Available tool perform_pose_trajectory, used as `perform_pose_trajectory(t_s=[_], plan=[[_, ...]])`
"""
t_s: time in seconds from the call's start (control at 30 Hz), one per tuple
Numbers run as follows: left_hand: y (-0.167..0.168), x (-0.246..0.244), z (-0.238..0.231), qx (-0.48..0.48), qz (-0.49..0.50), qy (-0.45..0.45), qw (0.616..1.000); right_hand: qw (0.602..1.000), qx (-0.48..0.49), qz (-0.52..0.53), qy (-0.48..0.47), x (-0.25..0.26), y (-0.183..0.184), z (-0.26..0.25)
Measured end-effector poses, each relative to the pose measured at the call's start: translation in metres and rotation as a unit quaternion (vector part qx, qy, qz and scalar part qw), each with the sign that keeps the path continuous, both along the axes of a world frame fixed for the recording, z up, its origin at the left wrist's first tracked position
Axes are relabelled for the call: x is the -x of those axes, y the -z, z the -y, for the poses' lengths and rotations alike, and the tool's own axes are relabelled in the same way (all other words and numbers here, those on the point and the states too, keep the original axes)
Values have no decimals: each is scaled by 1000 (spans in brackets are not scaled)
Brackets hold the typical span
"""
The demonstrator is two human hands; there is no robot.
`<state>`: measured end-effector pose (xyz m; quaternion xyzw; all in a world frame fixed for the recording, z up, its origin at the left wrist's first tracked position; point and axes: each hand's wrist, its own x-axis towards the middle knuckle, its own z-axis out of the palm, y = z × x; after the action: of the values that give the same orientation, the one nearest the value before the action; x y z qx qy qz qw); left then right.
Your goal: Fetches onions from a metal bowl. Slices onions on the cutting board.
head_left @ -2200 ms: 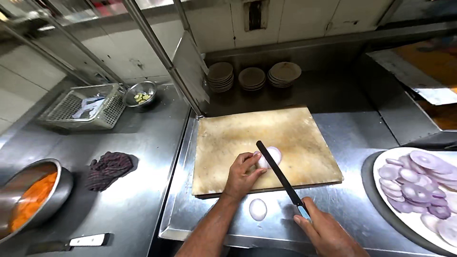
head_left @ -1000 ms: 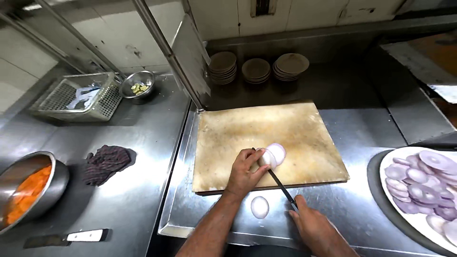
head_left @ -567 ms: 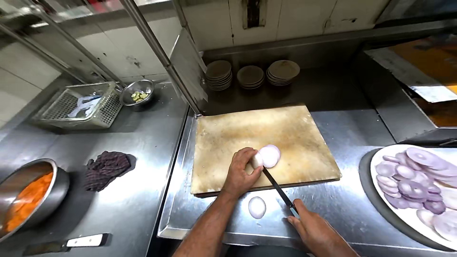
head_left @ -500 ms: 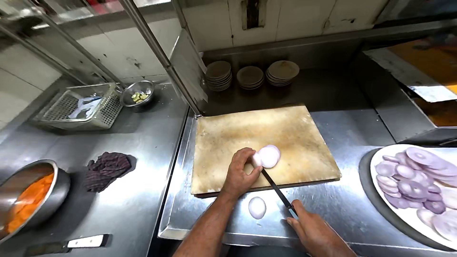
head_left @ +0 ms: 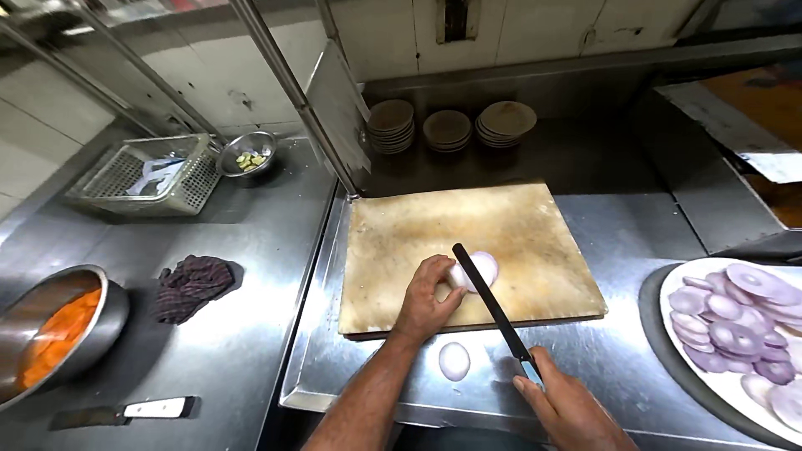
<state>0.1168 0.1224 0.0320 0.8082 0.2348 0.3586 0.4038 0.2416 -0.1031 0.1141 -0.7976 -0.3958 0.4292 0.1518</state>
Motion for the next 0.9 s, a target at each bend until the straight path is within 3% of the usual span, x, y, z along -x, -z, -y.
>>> perform_pose_trajectory(t_s=[0.5, 0.9], plan=[[1, 1, -3, 8, 26, 11, 1000, 996, -28, 64, -47, 2, -9, -2], [1, 1, -2, 20, 27, -5, 999, 994, 61, 72, -60, 5, -10, -42]])
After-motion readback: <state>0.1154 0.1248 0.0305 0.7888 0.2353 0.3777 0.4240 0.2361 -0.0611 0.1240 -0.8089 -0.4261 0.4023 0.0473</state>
